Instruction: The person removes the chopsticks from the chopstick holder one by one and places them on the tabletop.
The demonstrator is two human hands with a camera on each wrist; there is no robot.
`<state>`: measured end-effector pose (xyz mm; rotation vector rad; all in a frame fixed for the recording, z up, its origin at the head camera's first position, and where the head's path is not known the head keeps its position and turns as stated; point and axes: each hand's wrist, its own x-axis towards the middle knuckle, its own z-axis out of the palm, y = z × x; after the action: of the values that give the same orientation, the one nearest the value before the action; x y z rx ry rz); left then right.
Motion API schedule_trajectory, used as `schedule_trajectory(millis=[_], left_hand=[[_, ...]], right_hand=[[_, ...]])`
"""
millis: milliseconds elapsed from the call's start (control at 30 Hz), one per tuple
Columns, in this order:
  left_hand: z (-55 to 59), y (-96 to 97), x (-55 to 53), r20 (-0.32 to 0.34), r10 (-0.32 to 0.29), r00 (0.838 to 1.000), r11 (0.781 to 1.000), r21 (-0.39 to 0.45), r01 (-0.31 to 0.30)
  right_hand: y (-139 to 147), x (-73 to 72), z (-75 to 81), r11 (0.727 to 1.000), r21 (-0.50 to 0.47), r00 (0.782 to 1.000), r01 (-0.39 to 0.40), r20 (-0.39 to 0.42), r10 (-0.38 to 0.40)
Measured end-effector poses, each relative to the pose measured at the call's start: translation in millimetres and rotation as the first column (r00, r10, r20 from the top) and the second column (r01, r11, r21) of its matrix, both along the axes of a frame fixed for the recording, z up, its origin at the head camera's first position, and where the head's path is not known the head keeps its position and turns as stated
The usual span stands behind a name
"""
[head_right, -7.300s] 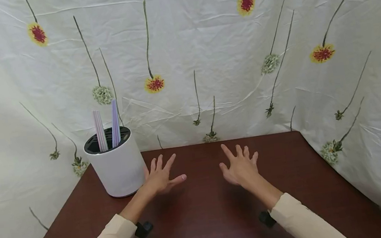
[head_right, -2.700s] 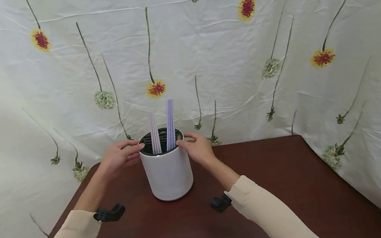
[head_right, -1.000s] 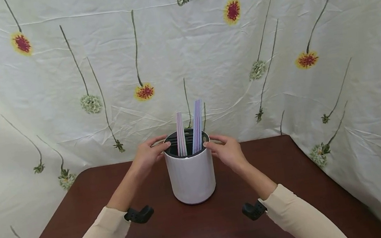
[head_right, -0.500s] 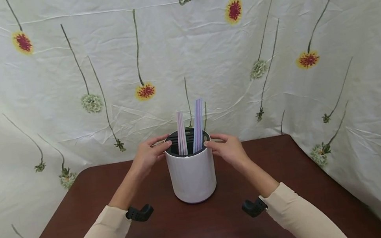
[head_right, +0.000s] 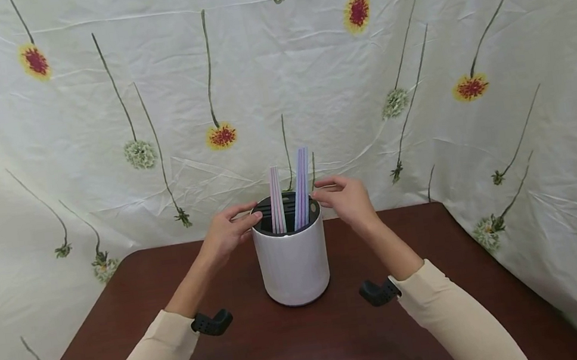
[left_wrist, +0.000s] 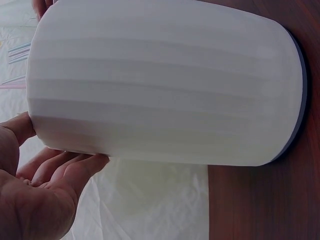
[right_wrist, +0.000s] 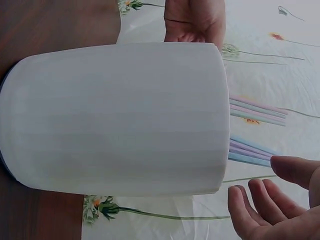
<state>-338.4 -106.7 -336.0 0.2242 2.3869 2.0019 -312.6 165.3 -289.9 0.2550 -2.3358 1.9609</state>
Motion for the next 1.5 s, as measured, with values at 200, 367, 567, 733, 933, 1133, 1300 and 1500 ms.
schedule_trajectory(millis=[200, 367, 567, 733, 933, 1133, 1300, 1500], left_hand=[[0.2, 0.8, 0.1, 0.008, -0.002, 1.0, 1.0, -0.006, 0.002], [-0.5, 1.0, -1.4, 0.013, -0.005, 1.0, 1.0, -0.006, 0.006], [-0.8, -0.6, -2.2, 0.02, -0.021, 1.0, 1.0, -0.007, 0.021], [-0.8, -2.1, -3.3, 0.023, -0.029, 0.999, 1.0, 0.0, 0.029], [1.6, -2.8, -3.6, 0.023, -0.025, 0.999, 1.0, -0.008, 0.025], [3.3, -2.7, -5.1, 0.013, -0.018, 1.0, 1.0, -0.01, 0.018], [2.6, -2.4, -5.6, 0.011, -0.015, 1.0, 1.0, -0.02, 0.016], [-0.1, -2.8, -5.2, 0.014, -0.017, 1.0, 1.0, -0.017, 0.017]], right_hand=[[-4, -3.2, -1.2, 0.997, -0.082, 1.0, -0.01, 0.016, 0.011], [-6, -6.2, -4.9, 0.994, -0.11, 0.999, -0.012, 0.033, 0.015], [-9, -9.9, -7.9, 0.996, -0.088, 1.0, -0.001, 0.031, 0.004], [-11, -11.6, -10.0, 0.998, -0.063, 1.0, 0.003, 0.01, -0.002], [-12, -13.6, -10.7, 0.998, -0.069, 1.0, 0.013, -0.017, -0.015], [-15, -15.6, -7.6, 0.995, -0.089, 0.999, 0.033, -0.018, -0.035], [-14, -15.0, 0.5, 0.996, -0.074, 0.999, 0.047, -0.01, -0.048], [-12, -13.2, 21.3, 0.992, -0.117, 0.998, 0.036, -0.05, -0.043]])
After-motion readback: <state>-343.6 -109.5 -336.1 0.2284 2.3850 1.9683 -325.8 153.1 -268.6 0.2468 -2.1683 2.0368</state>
